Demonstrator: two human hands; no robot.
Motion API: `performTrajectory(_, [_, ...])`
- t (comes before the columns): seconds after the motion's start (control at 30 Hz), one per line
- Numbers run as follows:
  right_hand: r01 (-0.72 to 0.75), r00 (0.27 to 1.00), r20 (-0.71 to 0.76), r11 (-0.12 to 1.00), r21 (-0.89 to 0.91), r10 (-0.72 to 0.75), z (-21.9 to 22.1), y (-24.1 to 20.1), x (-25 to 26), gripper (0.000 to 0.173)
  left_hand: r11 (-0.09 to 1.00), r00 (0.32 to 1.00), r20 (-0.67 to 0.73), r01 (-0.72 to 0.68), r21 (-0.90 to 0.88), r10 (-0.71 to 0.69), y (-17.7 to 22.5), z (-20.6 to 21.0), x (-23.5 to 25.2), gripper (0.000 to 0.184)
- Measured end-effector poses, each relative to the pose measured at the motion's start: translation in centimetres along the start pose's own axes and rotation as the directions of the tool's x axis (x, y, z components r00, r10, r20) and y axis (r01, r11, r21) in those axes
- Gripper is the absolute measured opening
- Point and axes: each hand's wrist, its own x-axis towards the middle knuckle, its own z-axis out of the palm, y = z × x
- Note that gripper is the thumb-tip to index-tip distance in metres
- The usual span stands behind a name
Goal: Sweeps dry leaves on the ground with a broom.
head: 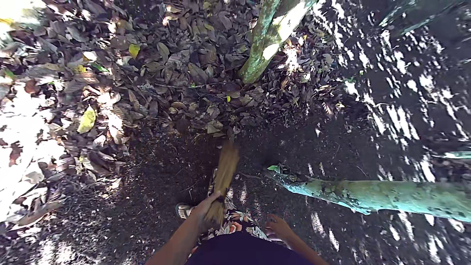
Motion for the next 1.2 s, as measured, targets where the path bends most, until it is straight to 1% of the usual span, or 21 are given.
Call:
performTrajectory(0.07, [0.009, 1.0, 0.016, 0.999, -0.033, -0.009, -1.0, -1.1, 1.2, 0.056, 0.995, 0.996, -0.089, 0.032, 0.091, -0.023, 1.5, 1.6, 4.5, 0.036])
performTrajectory(0.17, [0.04, 0.999, 0.017, 0.999, -0.034, -0.04, -3.5, -3.8, 2.9, 0.053, 0.989, 0.945, -0.313, -0.049, 0.141, 0.091, 6.5, 1.7, 8.7, 0.04])
performTrajectory(0.23, [0.052, 0.999, 0.006, 0.999, 0.012, -0.052, -5.4, -5.4, 3.5, 0.053, 0.975, 0.883, -0.415, -0.182, 0.13, 0.22, 11.5, 1.0, 8.3, 0.04])
performTrajectory(0.27, [0.051, 0.999, 0.001, 0.998, 0.03, -0.051, -6.2, -5.9, 3.9, 0.052, 0.958, 0.843, -0.456, -0.241, 0.153, 0.285, 13.9, 0.6, 7.8, 0.039])
performTrajectory(0.33, [0.029, 0.999, 0.012, 0.998, 0.056, -0.03, -7.5, -6.8, 4.4, 0.053, 0.912, 0.748, -0.522, -0.33, 0.243, 0.41, 16.8, -0.2, 7.4, 0.037])
performTrajectory(0.37, [0.019, 1.0, 0.018, 0.998, 0.067, -0.02, -8.2, -7.4, 4.9, 0.053, 0.881, 0.696, -0.54, -0.371, 0.293, 0.473, 17.4, 0.0, 7.3, 0.04])
performTrajectory(0.43, [0.002, 1.0, 0.024, 0.996, 0.086, -0.005, -9.2, -7.4, 5.9, 0.055, 0.816, 0.595, -0.559, -0.453, 0.36, 0.577, 16.1, 1.5, 7.7, 0.052])
performTrajectory(0.5, [-0.022, 0.999, 0.029, 0.995, 0.096, 0.019, -10.1, -7.1, 6.5, 0.056, 0.776, 0.562, -0.546, -0.54, 0.327, 0.621, 13.4, 4.5, 8.0, 0.066])
performTrajectory(0.53, [-0.038, 0.999, 0.028, 0.995, 0.095, 0.036, -10.5, -7.0, 6.7, 0.056, 0.772, 0.573, -0.54, -0.573, 0.274, 0.617, 12.2, 6.2, 7.6, 0.067])
performTrajectory(0.57, [-0.056, 0.998, 0.024, 0.994, 0.09, 0.054, -11.0, -6.8, 6.7, 0.055, 0.784, 0.61, -0.528, -0.588, 0.197, 0.59, 11.1, 8.0, 6.8, 0.065])
performTrajectory(0.63, [-0.081, 0.996, 0.029, 0.992, 0.093, 0.079, -12.1, -6.5, 7.0, 0.054, 0.839, 0.731, -0.465, -0.543, 0.049, 0.5, 9.3, 10.8, 4.4, 0.053])
performTrajectory(0.7, [-0.102, 0.995, 0.021, 0.988, 0.119, 0.1, -13.3, -6.3, 7.2, 0.054, 0.907, 0.856, -0.364, -0.416, -0.061, 0.368, 8.1, 12.2, 2.8, 0.035])
performTrajectory(0.73, [-0.113, 0.994, 0.008, 0.985, 0.132, 0.113, -13.8, -6.3, 7.3, 0.053, 0.94, 0.909, -0.297, -0.33, -0.09, 0.292, 7.9, 12.6, 2.5, 0.032])
performTrajectory(0.77, [-0.124, 0.992, -0.004, 0.982, 0.142, 0.126, -14.2, -6.4, 7.4, 0.053, 0.966, 0.949, -0.231, -0.24, -0.094, 0.213, 7.8, 12.7, 2.8, 0.032])
performTrajectory(0.83, [-0.134, 0.99, -0.018, 0.98, 0.147, 0.138, -14.7, -6.5, 7.9, 0.053, 0.996, 0.988, -0.139, -0.073, -0.046, 0.066, 7.9, 12.9, 5.4, 0.034])
performTrajectory(0.9, [-0.133, 0.99, -0.02, 0.98, 0.148, 0.137, -14.9, -6.9, 8.1, 0.054, 1.0, 0.993, -0.117, 0.025, 0.01, -0.024, 7.9, 13.2, 9.9, 0.035])
performTrajectory(0.97, [-0.121, 0.992, -0.028, 0.982, 0.145, 0.126, -14.7, -7.6, 8.1, 0.054, 0.998, 0.982, -0.187, 0.032, 0.05, -0.023, 8.5, 13.5, 14.5, 0.031])
performTrajectory(1.03, [-0.082, 0.996, -0.031, 0.987, 0.141, 0.087, -15.1, -8.5, 8.3, 0.053, 0.991, 0.948, -0.295, -0.099, 0.09, 0.121, 10.3, 12.5, 18.6, 0.033])
performTrajectory(1.07, [-0.062, 0.997, -0.032, 0.987, 0.148, 0.067, -15.3, -8.7, 8.3, 0.053, 0.977, 0.914, -0.345, -0.182, 0.114, 0.211, 11.9, 12.0, 19.6, 0.035])
performTrajectory(1.13, [-0.037, 0.998, -0.04, 0.985, 0.167, 0.044, -15.6, -9.1, 8.3, 0.053, 0.94, 0.844, -0.414, -0.313, 0.137, 0.341, 15.5, 12.0, 19.5, 0.037])
performTrajectory(1.2, [-0.042, 0.999, -0.02, 0.985, 0.17, 0.046, -15.6, -8.9, 8.0, 0.054, 0.912, 0.795, -0.454, -0.389, 0.128, 0.403, 16.8, 12.9, 18.3, 0.038])
